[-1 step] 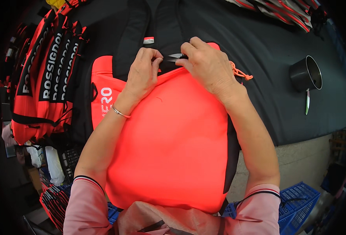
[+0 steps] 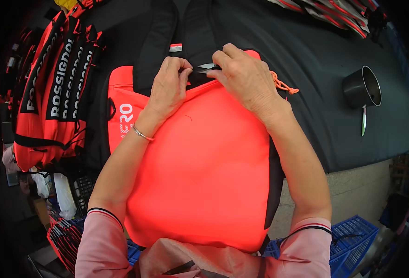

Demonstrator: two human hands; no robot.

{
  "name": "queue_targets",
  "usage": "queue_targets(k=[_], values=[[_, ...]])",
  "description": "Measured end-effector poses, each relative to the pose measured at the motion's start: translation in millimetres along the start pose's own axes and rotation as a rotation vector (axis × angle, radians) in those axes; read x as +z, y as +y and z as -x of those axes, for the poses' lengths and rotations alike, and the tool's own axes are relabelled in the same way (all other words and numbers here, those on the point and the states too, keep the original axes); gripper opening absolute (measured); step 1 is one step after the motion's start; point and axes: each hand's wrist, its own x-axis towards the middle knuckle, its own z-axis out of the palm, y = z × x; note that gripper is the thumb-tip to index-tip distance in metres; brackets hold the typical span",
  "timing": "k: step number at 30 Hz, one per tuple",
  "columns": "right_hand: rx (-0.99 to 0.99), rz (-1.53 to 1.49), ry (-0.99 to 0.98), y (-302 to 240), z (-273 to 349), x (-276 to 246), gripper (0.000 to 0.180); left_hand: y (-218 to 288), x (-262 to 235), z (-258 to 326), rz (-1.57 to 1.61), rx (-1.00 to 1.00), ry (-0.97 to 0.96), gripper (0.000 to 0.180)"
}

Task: The person trims excess fabric and threads from a red and black bag using scissors. They then use a toothbrush to rub along the seams and edges of the bag. Finally, the person picks up a pink and white patterned bag and rubs its surface with the toothbrush.

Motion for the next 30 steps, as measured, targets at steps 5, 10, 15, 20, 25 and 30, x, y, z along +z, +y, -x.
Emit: queue_targets(k=[5,10,15,20,25,30], values=[[-0.104,0.077,0.010,-1.5,-6.2,4.7,0.023,6.2,-1.0,2.0,0.072,-0.073,0.021,0.009],[-0.108,0.074,0.014,0.6,-2.8,4.7,0.022,7.5,-2.5,2.4,0.085,-0.062,0.046,0.009],[-0.182,0.045,0.062,1.8,-3.7,8.1,0.022,7.8,-1.7,3.2,0.090,-0.045,0.079,0.010],[-0.246,0.045,0.104,3.7,-4.7,12.5,0.021,7.5,-1.9,3.2,0.052,0.001,0.085,0.010],[-0.237,0.070,0.080,1.6,-6.1,17.6,0.020,5.2,-0.9,4.3,0.040,0.007,0.076,0.010],[-0.050,0.023,0.046,0.9,-0.7,12.4,0.022,4.2,-2.7,4.1,0.114,-0.016,0.080,0.009]])
